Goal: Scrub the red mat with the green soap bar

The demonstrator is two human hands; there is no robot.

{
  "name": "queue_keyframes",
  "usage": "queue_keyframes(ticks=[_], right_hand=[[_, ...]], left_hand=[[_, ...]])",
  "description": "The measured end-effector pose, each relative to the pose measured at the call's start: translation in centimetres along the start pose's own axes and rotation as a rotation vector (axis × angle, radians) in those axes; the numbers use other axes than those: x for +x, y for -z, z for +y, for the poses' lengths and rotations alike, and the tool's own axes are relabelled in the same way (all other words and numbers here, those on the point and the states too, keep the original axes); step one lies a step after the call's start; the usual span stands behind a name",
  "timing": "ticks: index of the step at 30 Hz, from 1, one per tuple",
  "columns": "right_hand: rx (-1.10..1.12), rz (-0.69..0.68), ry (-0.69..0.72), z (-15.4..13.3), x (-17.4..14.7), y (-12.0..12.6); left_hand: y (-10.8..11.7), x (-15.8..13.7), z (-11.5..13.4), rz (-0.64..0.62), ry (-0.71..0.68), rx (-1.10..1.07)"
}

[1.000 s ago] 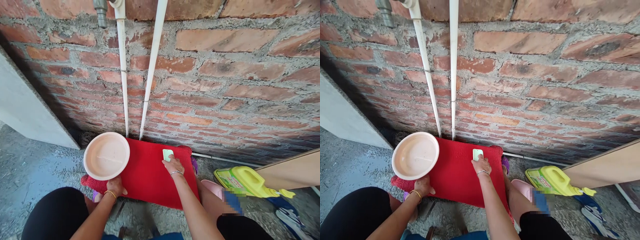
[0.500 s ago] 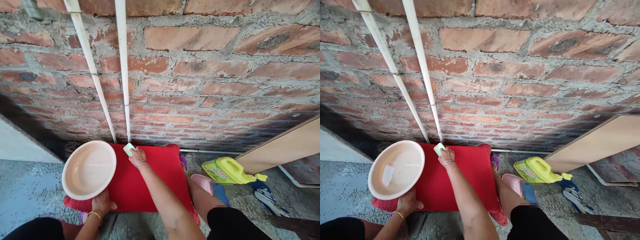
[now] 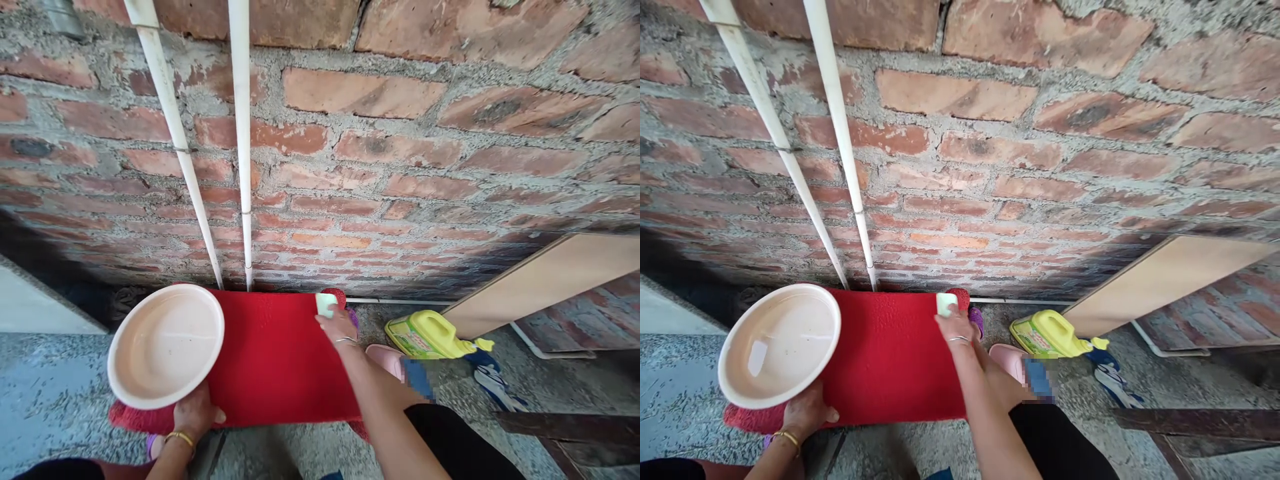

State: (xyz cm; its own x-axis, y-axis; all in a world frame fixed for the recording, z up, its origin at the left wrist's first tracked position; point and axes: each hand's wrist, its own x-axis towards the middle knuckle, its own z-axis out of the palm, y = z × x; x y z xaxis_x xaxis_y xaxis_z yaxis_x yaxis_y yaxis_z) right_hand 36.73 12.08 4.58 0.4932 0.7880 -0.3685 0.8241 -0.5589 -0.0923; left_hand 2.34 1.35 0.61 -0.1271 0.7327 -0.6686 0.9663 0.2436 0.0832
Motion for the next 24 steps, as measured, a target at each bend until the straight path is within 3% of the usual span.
queue_keyframes(ticks=[6, 8, 10, 14, 21, 24], right_hand=[[0.052, -0.138, 0.48, -15.4, -6.7, -5.9], [0.044, -0.161, 0.566, -17.8, -7.9, -7.2], [0.035, -0.158, 0.595, -18.0, -7.9, -7.8], [0.001, -0.113, 0.472, -12.7, -5.3, -6.7], [0.011, -0.015, -0.011, 4.4, -0.8, -1.2], [0.022, 0.004, -0.153, 7.6, -1.1, 0.3]], left_hand=[[0.0, 0.1, -0.1, -0.023, 0.012, -0.006], [0.0, 0.2, -0.1, -0.027, 0.011, -0.001], [0.0, 0.2, -0.2, -0.024, 0.013, 0.008], [-0.2, 0.4, -0.2, -0.03, 0.017, 0.029], [-0.4, 0.4, -0.1, -0.006, -0.006, 0.035], [-0.1, 0.1, -0.1, -0.019, -0.001, 0.014]])
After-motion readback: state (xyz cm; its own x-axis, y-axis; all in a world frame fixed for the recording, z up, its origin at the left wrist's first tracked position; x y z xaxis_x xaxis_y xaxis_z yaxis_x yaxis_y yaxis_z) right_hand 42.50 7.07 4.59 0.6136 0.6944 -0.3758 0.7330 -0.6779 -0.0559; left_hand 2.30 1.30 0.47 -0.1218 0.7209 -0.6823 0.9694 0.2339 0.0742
